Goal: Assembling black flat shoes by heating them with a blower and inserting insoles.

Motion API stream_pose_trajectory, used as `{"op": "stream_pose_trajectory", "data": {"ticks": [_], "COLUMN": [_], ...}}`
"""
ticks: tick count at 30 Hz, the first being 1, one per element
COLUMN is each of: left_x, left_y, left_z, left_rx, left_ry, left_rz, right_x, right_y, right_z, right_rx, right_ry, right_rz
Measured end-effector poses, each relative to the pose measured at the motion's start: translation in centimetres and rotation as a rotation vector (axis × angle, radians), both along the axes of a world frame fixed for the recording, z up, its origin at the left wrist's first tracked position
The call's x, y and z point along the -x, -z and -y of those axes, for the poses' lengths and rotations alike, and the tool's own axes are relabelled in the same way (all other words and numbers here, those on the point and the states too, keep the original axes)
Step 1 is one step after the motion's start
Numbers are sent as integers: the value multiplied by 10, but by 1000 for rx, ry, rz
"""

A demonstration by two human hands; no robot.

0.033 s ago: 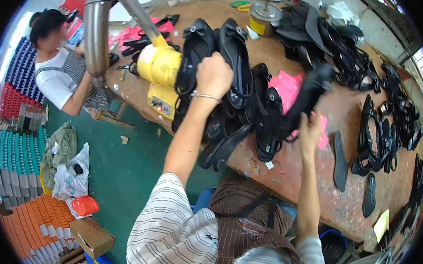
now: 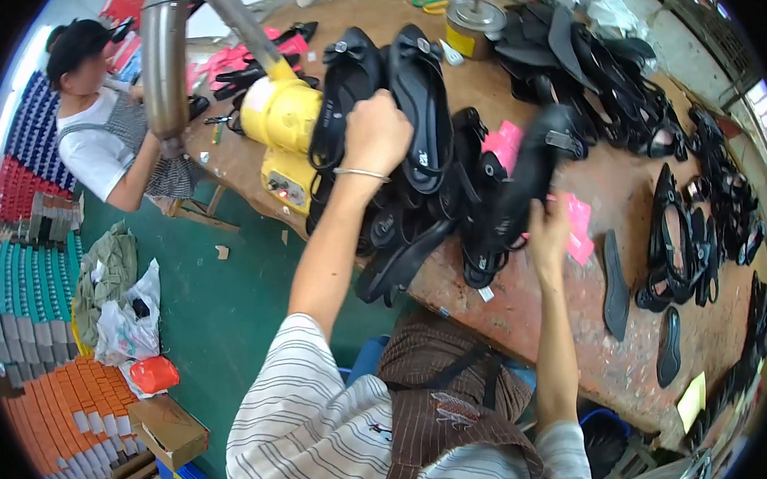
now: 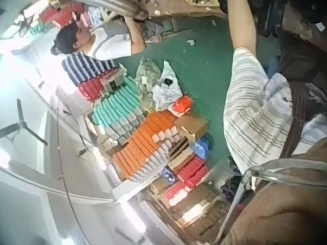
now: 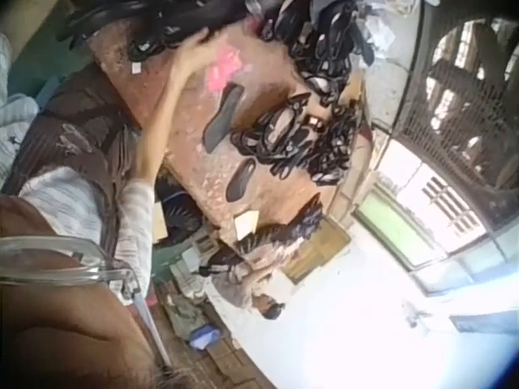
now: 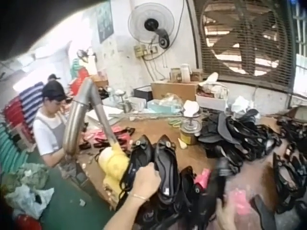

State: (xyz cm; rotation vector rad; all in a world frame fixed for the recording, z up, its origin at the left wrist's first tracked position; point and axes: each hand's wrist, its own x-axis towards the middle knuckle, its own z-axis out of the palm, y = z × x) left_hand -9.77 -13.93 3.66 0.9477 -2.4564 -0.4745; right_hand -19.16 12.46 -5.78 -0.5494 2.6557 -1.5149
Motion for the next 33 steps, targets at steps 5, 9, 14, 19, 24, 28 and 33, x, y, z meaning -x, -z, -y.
{"op": "stream_pose_trajectory", "data": {"ticks": [5, 9, 14, 19, 24, 28, 33], "left_x": [-35, -36, -63, -81, -63, -54, -42], "left_y": [-5, -30, -25, -25, 9, 7, 26], "left_z": [32, 5, -3, -28, -96, -129, -131], "left_rx": [-280, -853, -1424, -1706, -1264, -1455, -1618], "left_ry": [157, 236, 261, 452, 281, 301, 302], "left_rz": [-336, -684, -820, -798, -629, -671, -695], "right_x": [-28, -46, -38, -23, 10, -11, -46], "right_y": [8, 12, 24, -42, -101, -106, -82], "right_z": [-10, -20, -56, -69, -8, 12, -17], "right_rx": [-416, -252, 16, 561, 857, 503, 11], "right_ry": [-207, -211, -316, -61, -137, -309, -383], "right_rz": [-19, 249, 381, 642, 303, 58, 68]}}
